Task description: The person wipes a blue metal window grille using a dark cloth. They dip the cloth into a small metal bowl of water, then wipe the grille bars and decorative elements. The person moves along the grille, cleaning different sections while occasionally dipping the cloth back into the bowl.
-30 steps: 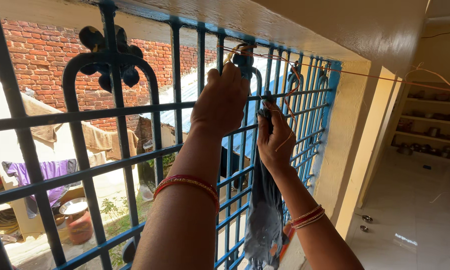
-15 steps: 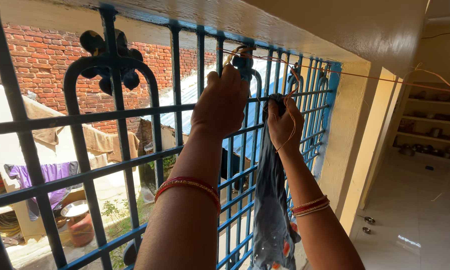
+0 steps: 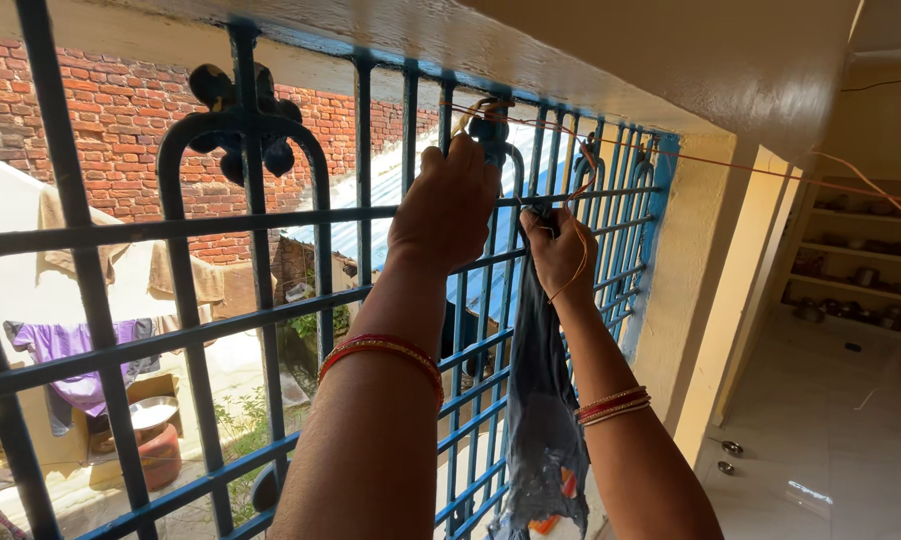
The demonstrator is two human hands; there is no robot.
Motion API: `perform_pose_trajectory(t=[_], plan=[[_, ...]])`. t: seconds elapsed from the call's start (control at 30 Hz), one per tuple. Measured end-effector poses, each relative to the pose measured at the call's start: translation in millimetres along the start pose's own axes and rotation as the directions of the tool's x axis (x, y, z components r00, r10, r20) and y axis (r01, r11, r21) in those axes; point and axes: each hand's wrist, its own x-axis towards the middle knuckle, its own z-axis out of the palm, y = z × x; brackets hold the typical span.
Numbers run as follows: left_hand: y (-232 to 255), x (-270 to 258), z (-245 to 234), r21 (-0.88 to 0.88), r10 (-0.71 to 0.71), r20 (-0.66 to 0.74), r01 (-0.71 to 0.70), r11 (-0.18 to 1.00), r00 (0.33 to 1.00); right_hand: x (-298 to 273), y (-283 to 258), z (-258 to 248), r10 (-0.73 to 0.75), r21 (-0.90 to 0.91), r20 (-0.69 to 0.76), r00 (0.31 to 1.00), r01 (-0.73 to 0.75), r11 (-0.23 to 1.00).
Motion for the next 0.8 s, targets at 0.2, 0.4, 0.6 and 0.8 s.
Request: perform_pose_trajectory(t=[0.2,0.4,0.6,0.8], plan=[[2,-1,-2,-0.070,-0.018,0.015,0.019,0.997,1.000,-4,7,-13,0.075,-0.188,0.219,0.973,-0.034,0.982],[1,0,-2,-0.051,-0.034,-0.026,0.033,0.998,0.999,-11,6,-6,-0.057,-0.058,-0.003,0.998,0.057,0.997],[1,1,1,-0.045,-0.025,-0.010,0.024,0.999,1.000,3,7,9,-0.129,-0.112,-0.087,0.988,0.119,0.987],[3,0,1,-0.073,-0.038,-0.054,0.034,0.997,0.998,8,5,10,-0.045,-0.223,-0.002,0.999,0.043,0.974]])
